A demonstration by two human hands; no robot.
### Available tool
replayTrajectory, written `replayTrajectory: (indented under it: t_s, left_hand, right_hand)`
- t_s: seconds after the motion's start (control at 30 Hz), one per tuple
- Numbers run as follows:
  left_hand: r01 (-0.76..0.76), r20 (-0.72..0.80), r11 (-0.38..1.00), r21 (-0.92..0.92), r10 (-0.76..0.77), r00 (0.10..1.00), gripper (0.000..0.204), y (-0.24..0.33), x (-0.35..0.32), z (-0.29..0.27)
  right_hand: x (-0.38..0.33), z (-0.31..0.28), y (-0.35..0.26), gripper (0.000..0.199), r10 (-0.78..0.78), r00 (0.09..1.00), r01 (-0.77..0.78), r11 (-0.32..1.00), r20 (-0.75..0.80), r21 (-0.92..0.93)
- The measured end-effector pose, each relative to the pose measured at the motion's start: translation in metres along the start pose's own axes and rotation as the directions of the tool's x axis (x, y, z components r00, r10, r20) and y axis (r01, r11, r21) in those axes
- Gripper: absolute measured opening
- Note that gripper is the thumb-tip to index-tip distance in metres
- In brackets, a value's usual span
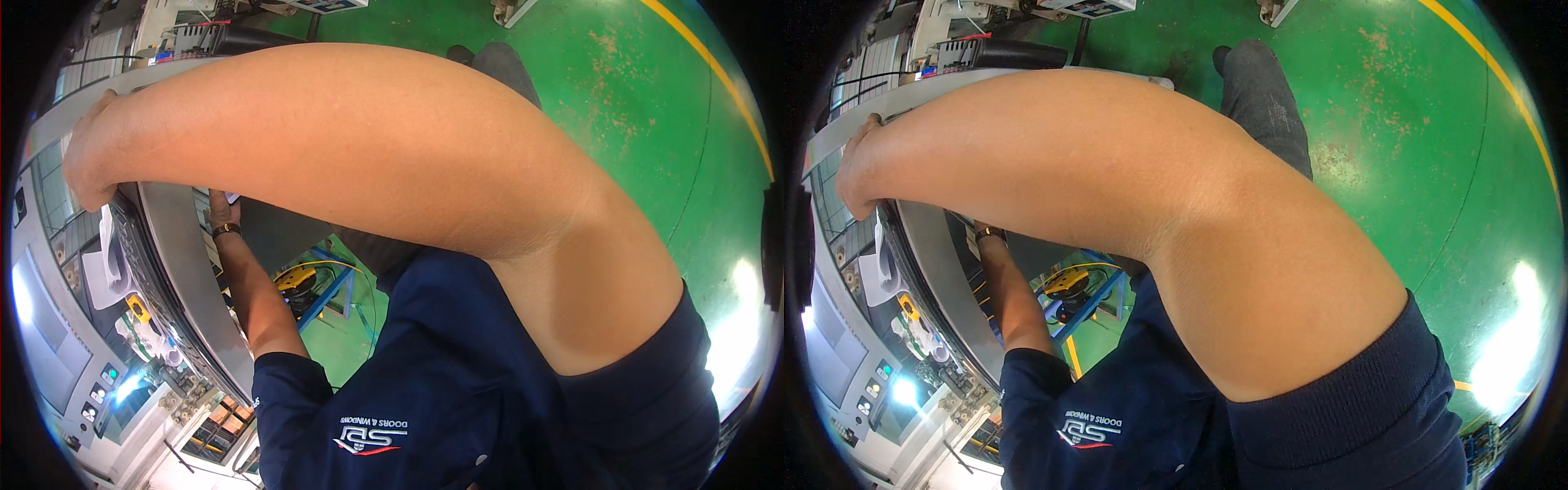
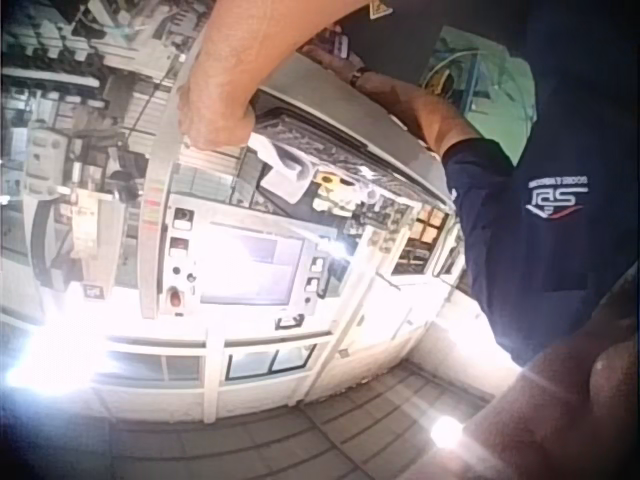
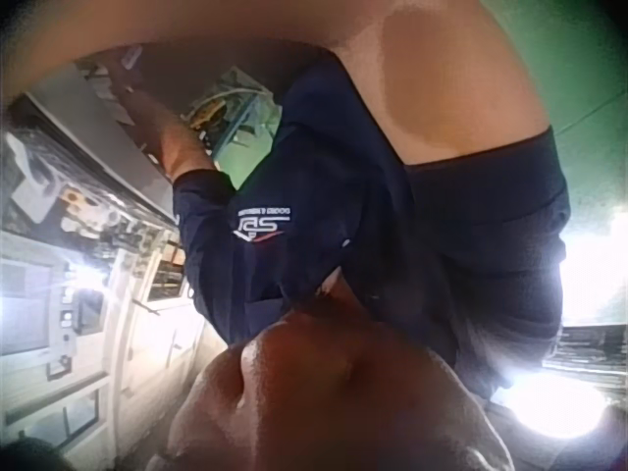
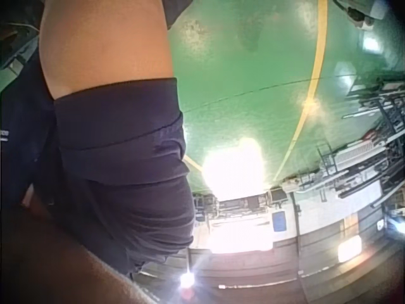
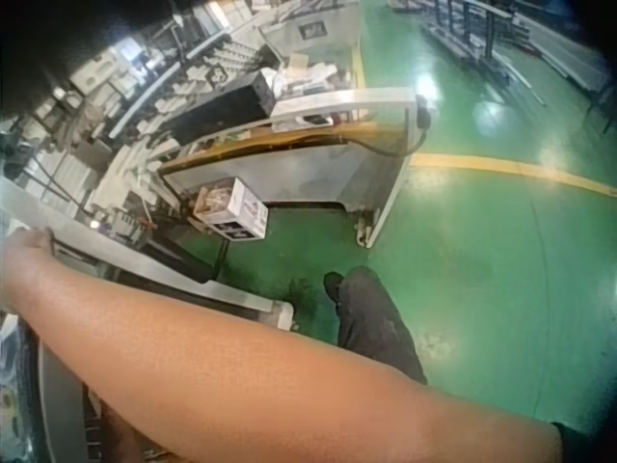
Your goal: Operates an industrial fabrication machine by configuring a computer console and loading metal profiles.
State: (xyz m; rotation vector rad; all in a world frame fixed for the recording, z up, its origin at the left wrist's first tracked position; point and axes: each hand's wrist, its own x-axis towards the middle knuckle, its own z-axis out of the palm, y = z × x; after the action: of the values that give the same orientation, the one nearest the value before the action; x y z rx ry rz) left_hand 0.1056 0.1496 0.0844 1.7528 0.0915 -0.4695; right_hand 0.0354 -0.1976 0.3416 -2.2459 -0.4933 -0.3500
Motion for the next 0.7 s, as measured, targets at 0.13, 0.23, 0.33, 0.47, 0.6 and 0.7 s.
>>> replayTrajectory:
  t_s: [0.13,0.23,0.33,0.47,0.6,0.7]
  left_hand:
    - [0.005,-0.02,1.0,-0.026,-0.006,1.0,0.047,0.001,0.002,-0.002]
    - [0.014,-0.027,0.999,-0.032,-0.015,1.0,0.047,-0.002,0.004,0.002]
    - [0.024,-0.036,0.999,-0.026,-0.025,0.999,0.047,-0.004,0.005,0.003]
    - [0.033,0.0,0.997,-0.067,-0.033,0.999,0.046,-0.006,0.0,-0.017]
    - [0.033,0.011,0.997,-0.065,-0.033,0.999,0.046,-0.006,0.006,-0.007]
    - [0.014,-0.007,0.996,-0.09,-0.015,1.0,0.045,-0.007,0.007,-0.003]
  right_hand:
    - [0.014,-0.002,0.0,0.058,0.0,0.994,-0.008,0.997,0.106,0.081]
    - [0.016,0.001,0.005,0.057,0.002,0.993,-0.008,0.999,0.117,0.052]
    - [0.015,0.001,0.006,0.056,0.001,0.994,-0.007,0.998,0.109,0.059]
    - [0.004,0.002,-0.004,0.042,-0.002,1.0,0.002,1.0,0.002,0.018]
    - [0.004,0.001,0.002,0.043,0.002,1.0,-0.002,1.0,0.006,0.021]
    - [0.011,0.0,0.005,0.05,-0.002,0.999,0.0,0.999,0.053,0.037]
